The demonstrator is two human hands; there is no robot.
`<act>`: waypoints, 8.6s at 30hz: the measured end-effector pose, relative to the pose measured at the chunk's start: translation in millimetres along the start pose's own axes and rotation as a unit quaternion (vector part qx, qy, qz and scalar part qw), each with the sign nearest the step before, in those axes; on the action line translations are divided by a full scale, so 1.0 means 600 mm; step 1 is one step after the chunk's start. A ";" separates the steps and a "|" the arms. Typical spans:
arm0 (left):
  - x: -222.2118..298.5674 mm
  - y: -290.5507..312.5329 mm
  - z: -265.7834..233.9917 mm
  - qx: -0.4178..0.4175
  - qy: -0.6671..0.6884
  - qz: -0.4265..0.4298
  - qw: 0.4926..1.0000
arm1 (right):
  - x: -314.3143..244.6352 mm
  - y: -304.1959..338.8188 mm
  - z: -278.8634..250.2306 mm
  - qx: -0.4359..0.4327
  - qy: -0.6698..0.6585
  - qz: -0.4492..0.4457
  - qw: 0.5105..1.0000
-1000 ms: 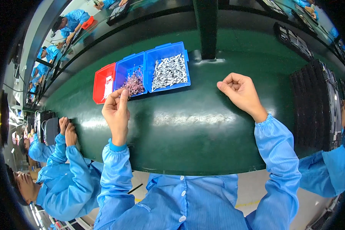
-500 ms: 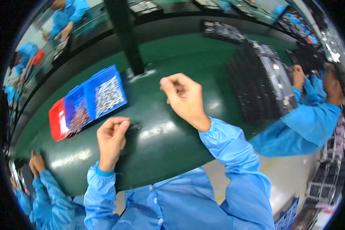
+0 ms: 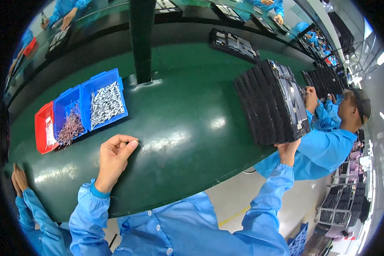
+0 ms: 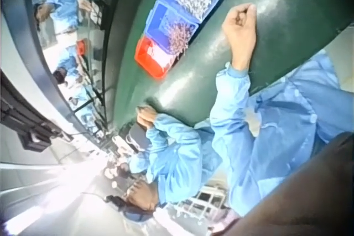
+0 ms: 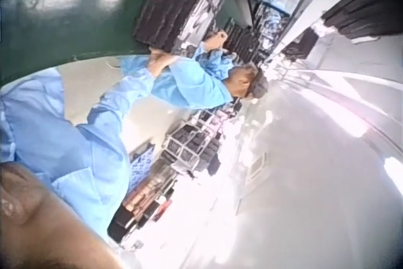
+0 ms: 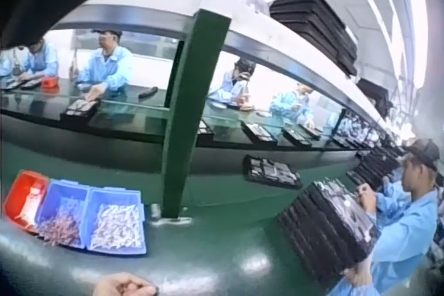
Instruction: The person assembles tablet frames on a production line by attaching small components, adhesive strips, and wires from bins onto the frames by hand, then stacks the assembled tablets.
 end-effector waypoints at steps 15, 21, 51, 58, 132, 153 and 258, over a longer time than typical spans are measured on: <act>0.006 -0.003 0.031 -0.018 -0.065 0.088 0.994 | 0.100 -0.111 0.368 -0.136 0.068 0.099 0.983; 0.007 0.002 0.032 -0.006 -0.049 0.088 0.995 | 0.127 -0.138 0.573 -0.153 0.021 0.051 0.987; 0.014 0.005 0.030 -0.010 -0.101 0.138 0.985 | -0.021 -0.307 0.535 0.233 0.603 -0.171 0.744; 0.021 0.006 0.036 -0.020 -0.118 0.156 0.981 | 0.016 -0.306 0.540 0.120 0.371 -0.110 0.914; 0.113 0.092 0.122 -0.173 -0.349 0.375 0.841 | 0.140 0.216 0.446 -0.136 0.538 -0.162 0.816; 0.007 0.122 0.004 0.080 -0.054 0.148 0.984 | 0.196 0.249 0.645 -0.274 0.676 -0.305 0.612; -0.004 0.060 -0.039 -0.002 -0.084 -0.134 0.987 | 0.268 0.372 0.690 -0.413 0.439 -0.296 0.741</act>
Point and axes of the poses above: each hand's wrist, its own y-axis away from the middle knuckle, its own z-axis out of the palm, x = y × z, the point moved 9 cm from there along -y, towards the middle knuckle, and after that the axes turned 11 degrees about z, right-handed, at the moved point
